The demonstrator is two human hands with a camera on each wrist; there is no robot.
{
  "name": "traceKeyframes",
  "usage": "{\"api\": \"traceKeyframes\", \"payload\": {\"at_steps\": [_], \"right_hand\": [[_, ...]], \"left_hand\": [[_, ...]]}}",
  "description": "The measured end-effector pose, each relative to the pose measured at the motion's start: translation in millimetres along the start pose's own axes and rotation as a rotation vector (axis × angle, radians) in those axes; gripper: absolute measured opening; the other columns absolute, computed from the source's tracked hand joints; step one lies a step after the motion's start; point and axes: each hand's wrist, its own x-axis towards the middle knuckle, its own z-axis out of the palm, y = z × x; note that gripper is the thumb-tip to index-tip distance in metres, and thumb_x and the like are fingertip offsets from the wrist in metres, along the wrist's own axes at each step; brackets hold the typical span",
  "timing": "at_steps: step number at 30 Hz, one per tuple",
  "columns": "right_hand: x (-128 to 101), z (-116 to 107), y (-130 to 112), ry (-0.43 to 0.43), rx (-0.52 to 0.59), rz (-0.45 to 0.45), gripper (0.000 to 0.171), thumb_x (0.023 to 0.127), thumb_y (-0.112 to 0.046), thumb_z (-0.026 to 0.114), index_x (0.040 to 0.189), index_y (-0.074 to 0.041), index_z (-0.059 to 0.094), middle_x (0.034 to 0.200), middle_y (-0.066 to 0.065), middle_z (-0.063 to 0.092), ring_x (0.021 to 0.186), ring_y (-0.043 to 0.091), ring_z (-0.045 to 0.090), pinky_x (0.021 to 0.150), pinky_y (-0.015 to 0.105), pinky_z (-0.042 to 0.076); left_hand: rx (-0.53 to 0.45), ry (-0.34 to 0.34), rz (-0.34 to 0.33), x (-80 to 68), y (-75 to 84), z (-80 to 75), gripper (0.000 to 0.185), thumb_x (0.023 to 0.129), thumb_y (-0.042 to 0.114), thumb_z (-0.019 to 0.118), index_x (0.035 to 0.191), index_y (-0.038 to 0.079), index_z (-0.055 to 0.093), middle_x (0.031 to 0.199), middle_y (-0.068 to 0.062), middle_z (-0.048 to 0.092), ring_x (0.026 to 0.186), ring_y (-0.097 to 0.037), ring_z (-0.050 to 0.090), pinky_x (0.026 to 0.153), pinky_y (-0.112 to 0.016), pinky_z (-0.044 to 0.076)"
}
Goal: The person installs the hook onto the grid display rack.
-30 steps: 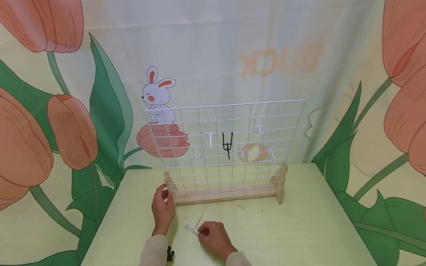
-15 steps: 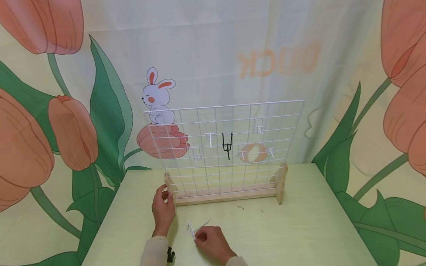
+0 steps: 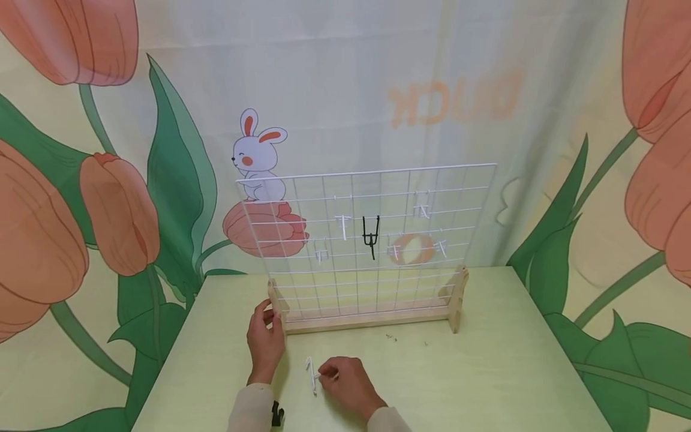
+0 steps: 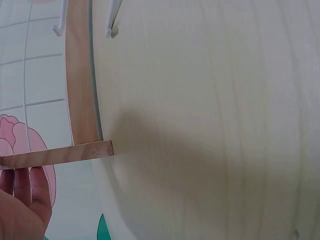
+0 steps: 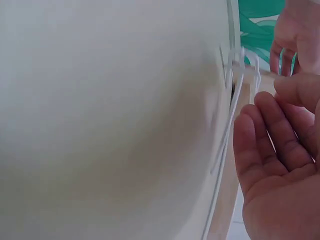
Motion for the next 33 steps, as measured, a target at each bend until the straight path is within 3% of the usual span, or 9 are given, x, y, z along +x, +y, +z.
{"api": "traceKeyframes", "payload": {"at_steps": [5, 12, 25, 33], "right_hand": [[11, -9, 6, 0.020, -0.076, -0.011, 0.011, 0.093, -0.015, 0.080, 0.103, -0.011, 0.081, 0.096, -0.008, 0.079, 0.092, 0.002, 0.070, 0.082, 0.025, 0.060], [22, -11, 17, -0.046, -0.193, -0.048, 0.013, 0.094, -0.015, 0.079, 0.107, -0.012, 0.082, 0.104, -0.009, 0.078, 0.106, 0.012, 0.072, 0.096, 0.033, 0.059], [29, -11, 19, -0.108, -0.250, -0.069, 0.010, 0.093, -0.014, 0.078, 0.101, -0.015, 0.083, 0.102, -0.008, 0.080, 0.096, 0.008, 0.069, 0.088, 0.028, 0.058], [28, -8, 24, -0.148, -0.217, -0.040, 0.011, 0.090, -0.010, 0.081, 0.096, -0.018, 0.083, 0.097, -0.013, 0.078, 0.089, 0.001, 0.062, 0.083, 0.024, 0.054]], "left_hand": [[-0.004, 0.003, -0.002, -0.2, -0.9, -0.6, 0.039, 0.104, 0.007, 0.064, 0.142, 0.011, 0.058, 0.117, -0.016, 0.070, 0.109, -0.032, 0.071, 0.087, -0.050, 0.063], [0.010, 0.005, -0.001, 1.1, -2.3, -0.8, 0.039, 0.104, 0.007, 0.065, 0.141, 0.013, 0.060, 0.116, -0.015, 0.070, 0.108, -0.030, 0.072, 0.085, -0.045, 0.064], [0.012, 0.001, -0.014, 2.3, -0.6, -0.3, 0.039, 0.104, 0.007, 0.065, 0.142, 0.012, 0.058, 0.119, -0.015, 0.070, 0.110, -0.031, 0.072, 0.088, -0.051, 0.063], [0.015, -0.004, -0.014, 2.1, -0.8, -0.9, 0.039, 0.104, 0.007, 0.065, 0.142, 0.011, 0.058, 0.119, -0.016, 0.070, 0.110, -0.031, 0.072, 0.089, -0.050, 0.063]]}}
